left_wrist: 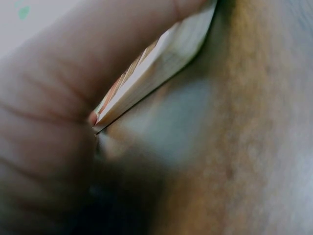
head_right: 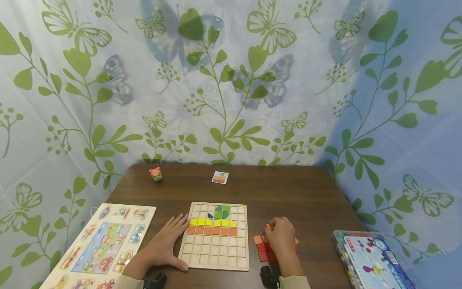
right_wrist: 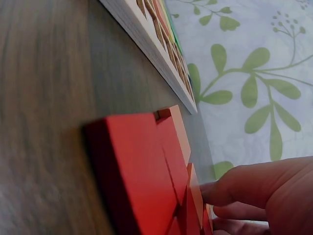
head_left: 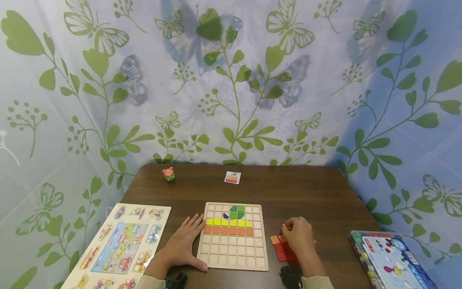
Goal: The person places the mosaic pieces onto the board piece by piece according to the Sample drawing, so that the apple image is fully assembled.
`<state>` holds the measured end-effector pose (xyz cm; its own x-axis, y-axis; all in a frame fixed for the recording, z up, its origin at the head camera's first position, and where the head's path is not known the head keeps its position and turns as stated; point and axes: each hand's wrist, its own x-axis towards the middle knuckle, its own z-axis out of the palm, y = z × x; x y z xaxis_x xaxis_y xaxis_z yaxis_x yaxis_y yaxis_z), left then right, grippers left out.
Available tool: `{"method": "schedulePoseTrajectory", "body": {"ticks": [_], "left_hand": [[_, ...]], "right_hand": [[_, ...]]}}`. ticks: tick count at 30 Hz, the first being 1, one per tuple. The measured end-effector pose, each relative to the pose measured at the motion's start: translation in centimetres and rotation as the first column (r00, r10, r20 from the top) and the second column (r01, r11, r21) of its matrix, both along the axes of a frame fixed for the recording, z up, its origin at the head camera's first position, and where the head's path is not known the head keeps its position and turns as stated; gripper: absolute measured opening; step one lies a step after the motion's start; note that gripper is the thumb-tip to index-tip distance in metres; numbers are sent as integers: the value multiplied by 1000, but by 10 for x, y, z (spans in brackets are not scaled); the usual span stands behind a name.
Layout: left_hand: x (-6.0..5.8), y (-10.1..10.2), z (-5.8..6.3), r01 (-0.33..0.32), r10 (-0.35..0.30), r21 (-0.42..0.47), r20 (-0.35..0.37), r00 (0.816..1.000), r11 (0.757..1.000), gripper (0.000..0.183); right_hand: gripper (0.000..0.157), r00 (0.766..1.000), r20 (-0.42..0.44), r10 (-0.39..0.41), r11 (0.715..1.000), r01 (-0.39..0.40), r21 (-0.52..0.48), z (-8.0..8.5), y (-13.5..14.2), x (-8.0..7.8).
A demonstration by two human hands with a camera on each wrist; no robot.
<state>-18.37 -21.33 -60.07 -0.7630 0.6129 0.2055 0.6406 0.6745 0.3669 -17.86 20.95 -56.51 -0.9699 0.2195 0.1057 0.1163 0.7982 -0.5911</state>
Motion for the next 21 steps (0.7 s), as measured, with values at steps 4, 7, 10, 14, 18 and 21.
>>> {"method": "schedulePoseTrajectory", "body": {"ticks": [4,7,10,14,18,21], "left_hand": [[-1,0,-2,-2,2,6,11,1000,1000,142],[-1,0,-2,-3,3,12,12,1000,1000,142],[0,0,-2,-4,4,18,15,1000,1000,142],[0,0,-1,-12,11,23,39,999,1000,143],[0,0,-2,-17,16,18,35,999,1000,144],[0,1,-1,-16,16,8,23,1000,1000,143]], "right_hand": [[13,1000,3,-12,999,12,-31,0,-1,-1],[12,1000,-14,5,1000,-5,-27,0,-3,-2],[12,998,-44,54,998,-55,-41,0,-9,-3],[11,986,-97,139,986,-146,-75,0,-29,-4],[12,946,-193,261,959,-277,-64,0,-55,-5],[15,891,-255,374,917,-396,-38,2,-77,-5]]}}
